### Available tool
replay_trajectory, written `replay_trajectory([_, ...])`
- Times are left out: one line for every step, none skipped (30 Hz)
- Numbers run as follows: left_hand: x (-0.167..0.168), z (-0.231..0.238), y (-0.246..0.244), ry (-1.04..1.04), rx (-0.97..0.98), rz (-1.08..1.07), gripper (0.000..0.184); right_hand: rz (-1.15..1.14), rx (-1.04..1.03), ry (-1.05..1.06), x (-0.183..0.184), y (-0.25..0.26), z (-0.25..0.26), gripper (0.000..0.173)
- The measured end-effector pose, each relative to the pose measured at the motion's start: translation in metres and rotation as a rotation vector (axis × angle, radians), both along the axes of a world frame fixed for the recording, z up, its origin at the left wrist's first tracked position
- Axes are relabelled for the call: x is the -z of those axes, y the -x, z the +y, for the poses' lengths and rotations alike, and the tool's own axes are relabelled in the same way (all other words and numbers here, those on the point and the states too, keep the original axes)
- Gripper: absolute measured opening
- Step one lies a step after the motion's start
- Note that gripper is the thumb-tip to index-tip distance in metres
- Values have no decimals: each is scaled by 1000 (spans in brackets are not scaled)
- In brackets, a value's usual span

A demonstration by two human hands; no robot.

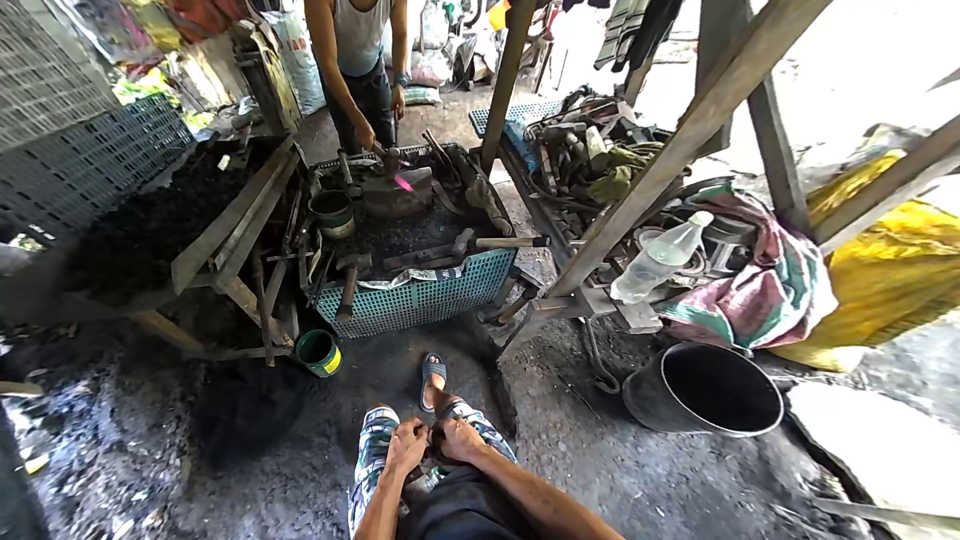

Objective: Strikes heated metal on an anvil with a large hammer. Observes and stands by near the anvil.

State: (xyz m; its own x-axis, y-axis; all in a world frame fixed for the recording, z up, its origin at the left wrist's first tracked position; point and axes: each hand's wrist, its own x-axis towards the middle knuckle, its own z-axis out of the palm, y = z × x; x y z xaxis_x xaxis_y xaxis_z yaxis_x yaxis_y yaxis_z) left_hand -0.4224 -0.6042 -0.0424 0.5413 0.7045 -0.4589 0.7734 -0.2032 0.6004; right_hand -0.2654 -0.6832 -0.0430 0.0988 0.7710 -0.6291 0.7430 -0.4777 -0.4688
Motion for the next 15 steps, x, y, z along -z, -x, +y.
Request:
replay_trajectory([0,0,0,-2,0,4,33,1,-1,-5,-1,0,0,35])
replay_trajectory([-1,0,-1,-2,2,8,33,4,1,-9,-1,-1,0,35])
replay_trajectory([-1,0,-1,2,5,12,33,7,4,-14,0,-1,0,34])
replay_trajectory([-2,0,-2,4,13,17,33,10,7,-19,1,-1,0,34])
replay_trajectory([-3,0,-2,7,25,26,32,14,8,-23,1,0,0,34])
replay_trajectory([-3,0,-2,5,42,40,33,16,10,-25,1,0,0,34])
replay_trajectory([-3,0,-3,7,64,55,33,19,11,-25,0,0,0,34])
replay_trajectory([-4,1,-4,22,82,65,34,29,9,-20,-3,0,0,35])
replay_trajectory([-4,1,-4,47,92,68,34,34,11,-15,-3,0,0,35])
replay_trajectory([-6,3,-6,83,84,56,34,39,16,-12,-2,-1,0,36])
replay_trajectory([-8,4,-7,129,52,21,34,44,25,-12,-2,-1,0,36])
replay_trajectory([-13,6,-8,182,4,-35,33,48,39,-21,0,0,-1,36])
replay_trajectory([-21,7,-10,238,-48,-109,32,38,49,-48,1,1,-2,36])
replay_trajectory([-30,10,-13,287,-93,-185,30,12,43,-99,2,2,-4,37])
replay_trajectory([-39,12,-15,312,-119,-237,30,-33,12,-173,3,3,-6,38])
